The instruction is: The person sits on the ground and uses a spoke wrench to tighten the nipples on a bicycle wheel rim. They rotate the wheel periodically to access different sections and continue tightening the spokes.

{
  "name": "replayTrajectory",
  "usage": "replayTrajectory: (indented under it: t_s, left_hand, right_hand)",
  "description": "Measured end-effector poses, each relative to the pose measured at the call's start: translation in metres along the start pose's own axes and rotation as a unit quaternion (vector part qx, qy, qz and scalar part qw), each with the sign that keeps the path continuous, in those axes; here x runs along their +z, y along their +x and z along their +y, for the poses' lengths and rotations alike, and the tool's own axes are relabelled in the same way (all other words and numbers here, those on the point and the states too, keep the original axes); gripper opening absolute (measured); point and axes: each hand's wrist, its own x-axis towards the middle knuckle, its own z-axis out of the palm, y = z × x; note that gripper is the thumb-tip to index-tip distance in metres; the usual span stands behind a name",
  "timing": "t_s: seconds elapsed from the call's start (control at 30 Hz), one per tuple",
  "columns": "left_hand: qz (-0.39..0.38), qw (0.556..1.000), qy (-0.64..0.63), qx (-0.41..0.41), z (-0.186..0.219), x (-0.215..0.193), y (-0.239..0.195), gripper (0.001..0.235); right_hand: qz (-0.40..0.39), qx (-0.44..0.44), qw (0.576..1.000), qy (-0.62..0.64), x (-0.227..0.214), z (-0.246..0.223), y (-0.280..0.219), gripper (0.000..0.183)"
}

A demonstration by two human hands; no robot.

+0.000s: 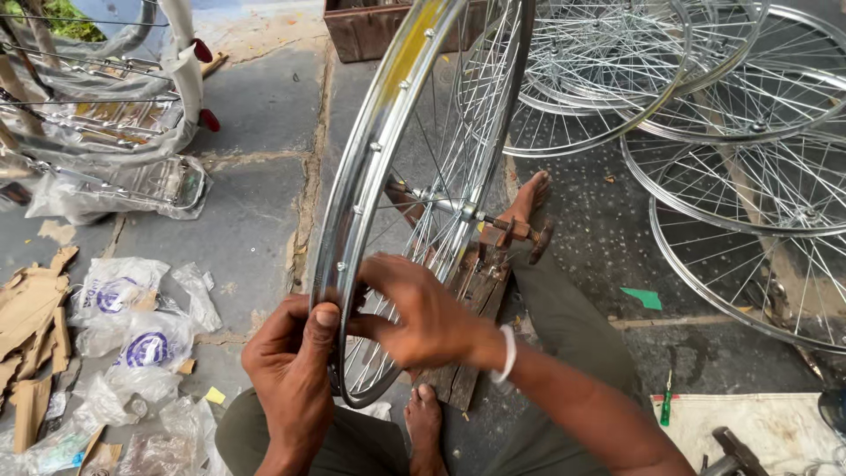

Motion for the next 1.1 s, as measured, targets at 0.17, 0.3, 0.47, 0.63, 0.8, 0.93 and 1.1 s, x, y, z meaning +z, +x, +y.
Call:
replayTrajectory:
  t_s: [0.17,0.3,0.47,0.63,0.8,0.93,1.1]
  left_hand:
    - [0.022,0.996,0.068,-0.056,0.007,0.004,0.000,0.025]
    - [-0.053,0.995,0.074,0.031,0.010,-0.002,0.010,0.028]
    - [-0.065,0.998,0.027,0.001,0.000,-0.008,0.008,0.027]
    - [-0.010,0.995,0.014,-0.098,-0.013,-0.010,0.005,0.024]
    - [0.021,0.996,0.033,-0.078,-0.014,-0.005,0.012,0.025]
    - [0.005,0.981,0.183,-0.069,-0.015,-0.011,0.018,0.022]
    - [-0.020,0.997,0.070,0.016,-0.037,-0.018,0.013,0.020]
  right_hand:
    - [0.297,-0.151,0.897,-0.289,0.041,-0.010,0.000,0.023]
    - [0.314,-0.055,0.918,-0.236,0.059,-0.039,-0.006,0.037]
    - [0.123,-0.035,0.990,-0.062,0.011,-0.014,-0.019,0.038]
    - [-0.066,-0.016,0.996,-0.063,-0.027,0.010,-0.013,0.029]
    - [0.209,-0.172,0.919,-0.286,0.024,-0.016,0.002,0.021]
    - [0.419,-0.022,0.849,-0.321,0.079,-0.037,-0.007,0.025]
    - [0.258,-0.045,0.950,-0.170,0.047,-0.026,-0.027,0.035]
